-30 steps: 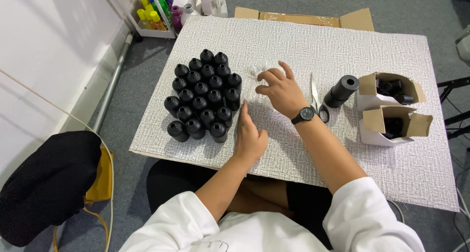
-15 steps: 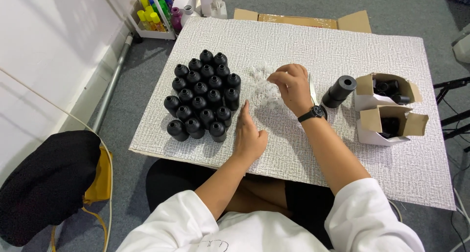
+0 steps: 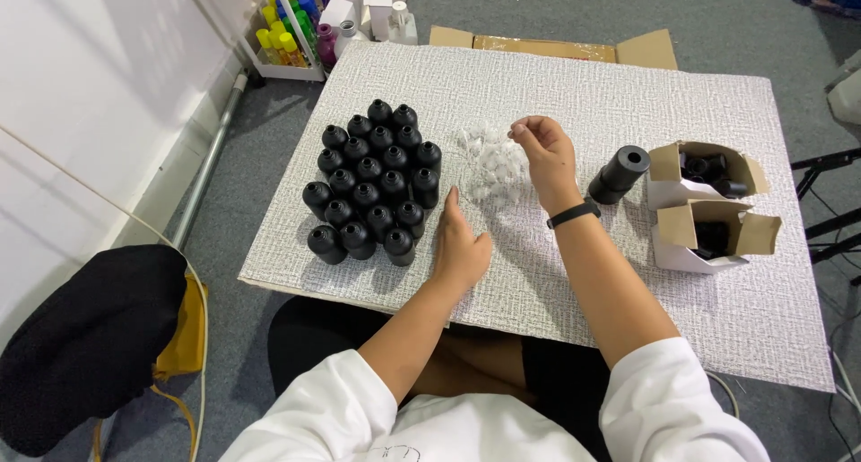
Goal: Assembling black perfume bottles by inserting white nozzles and attaching black caps before placing them in a box.
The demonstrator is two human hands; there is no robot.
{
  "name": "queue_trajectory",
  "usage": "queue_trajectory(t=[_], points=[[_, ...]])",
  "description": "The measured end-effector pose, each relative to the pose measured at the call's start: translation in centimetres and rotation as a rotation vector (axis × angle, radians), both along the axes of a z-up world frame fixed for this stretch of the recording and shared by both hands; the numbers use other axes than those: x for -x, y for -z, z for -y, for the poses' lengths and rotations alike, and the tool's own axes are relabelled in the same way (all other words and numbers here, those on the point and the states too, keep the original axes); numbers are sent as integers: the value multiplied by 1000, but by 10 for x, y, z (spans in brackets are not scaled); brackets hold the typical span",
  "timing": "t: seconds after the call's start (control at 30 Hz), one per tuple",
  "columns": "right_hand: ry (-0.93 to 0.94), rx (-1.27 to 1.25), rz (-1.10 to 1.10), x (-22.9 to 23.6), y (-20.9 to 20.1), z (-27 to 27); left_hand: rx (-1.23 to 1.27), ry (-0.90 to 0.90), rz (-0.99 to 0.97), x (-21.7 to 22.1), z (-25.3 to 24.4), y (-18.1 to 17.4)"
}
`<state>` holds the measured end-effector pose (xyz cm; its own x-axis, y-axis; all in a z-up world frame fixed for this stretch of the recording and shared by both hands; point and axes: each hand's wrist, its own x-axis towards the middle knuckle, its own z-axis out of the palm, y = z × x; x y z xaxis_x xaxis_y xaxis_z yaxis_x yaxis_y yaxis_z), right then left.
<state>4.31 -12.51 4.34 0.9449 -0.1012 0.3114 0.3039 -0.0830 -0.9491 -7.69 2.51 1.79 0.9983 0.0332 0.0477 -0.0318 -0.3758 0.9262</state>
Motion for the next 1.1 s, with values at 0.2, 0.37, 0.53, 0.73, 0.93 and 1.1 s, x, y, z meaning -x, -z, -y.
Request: queue_trajectory(t=[0.2,0.37,0.53,0.73,0.93,1.1], points=[[-42,-235,-162,12,-18,6,101,8,-61,-23,8,-14],[-104,-434,-224,17,-26,15,98,26,-58,-42,13,-7],[-136,-510,-244,23,-31,24,186,57,-88,-43,12,-16],[-121,-462,-151,27,-28,38,43,78,-77,-24,-3,-35],[-101,-484,-126,27,-15,46,-312,221,-294,-5,-2,-38],[-77,-472,-134,28,-7,50,-315,237,-209,-7,2,-31]])
